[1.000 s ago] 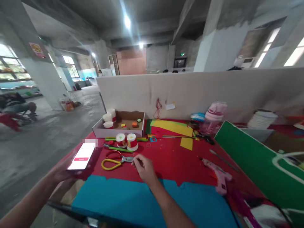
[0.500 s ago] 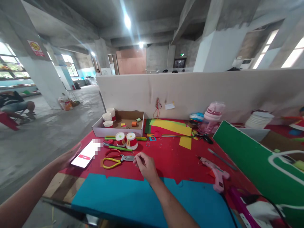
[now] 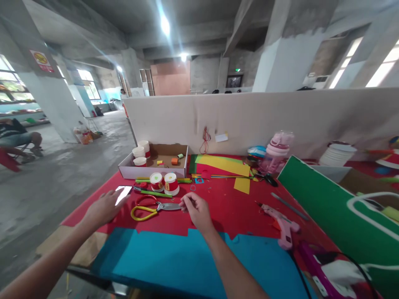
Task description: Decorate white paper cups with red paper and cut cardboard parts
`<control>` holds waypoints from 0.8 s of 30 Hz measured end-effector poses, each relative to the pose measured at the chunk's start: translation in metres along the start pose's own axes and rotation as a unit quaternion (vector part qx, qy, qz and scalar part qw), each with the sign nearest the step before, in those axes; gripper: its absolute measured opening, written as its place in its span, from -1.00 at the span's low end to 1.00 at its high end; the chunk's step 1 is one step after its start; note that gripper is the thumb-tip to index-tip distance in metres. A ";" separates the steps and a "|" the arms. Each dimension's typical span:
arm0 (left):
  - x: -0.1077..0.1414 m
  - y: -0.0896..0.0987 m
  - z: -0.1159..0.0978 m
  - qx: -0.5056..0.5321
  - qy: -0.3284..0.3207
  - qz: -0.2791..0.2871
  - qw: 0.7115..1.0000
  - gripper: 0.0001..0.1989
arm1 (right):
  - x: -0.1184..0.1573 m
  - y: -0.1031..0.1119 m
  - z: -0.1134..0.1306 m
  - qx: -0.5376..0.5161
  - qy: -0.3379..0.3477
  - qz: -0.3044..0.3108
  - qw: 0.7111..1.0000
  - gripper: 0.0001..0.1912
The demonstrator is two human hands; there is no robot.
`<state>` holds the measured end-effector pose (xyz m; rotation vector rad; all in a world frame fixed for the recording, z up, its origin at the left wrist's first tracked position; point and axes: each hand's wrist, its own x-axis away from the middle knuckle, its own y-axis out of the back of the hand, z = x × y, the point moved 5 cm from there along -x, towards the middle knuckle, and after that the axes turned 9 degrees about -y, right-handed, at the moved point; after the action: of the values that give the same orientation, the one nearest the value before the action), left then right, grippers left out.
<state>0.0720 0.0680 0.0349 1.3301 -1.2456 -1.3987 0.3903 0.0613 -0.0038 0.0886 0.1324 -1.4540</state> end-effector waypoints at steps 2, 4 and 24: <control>0.004 0.007 -0.053 0.016 -0.074 -0.015 0.997 -0.43 | -0.007 0.015 0.004 0.012 0.006 -0.019 1.000 -0.71; 0.002 0.011 -0.109 0.057 -0.152 -0.034 0.986 -0.49 | -0.015 0.034 0.003 0.039 0.008 -0.052 0.998 -0.70; -0.063 -0.025 -0.214 0.065 -0.262 -0.282 0.921 -0.73 | -0.019 0.091 -0.036 -0.006 -0.027 -0.206 0.978 -0.56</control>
<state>0.2928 0.1093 0.0317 1.5373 -1.3630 -2.2235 0.4775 0.0953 -0.0386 0.0115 0.1196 -1.8679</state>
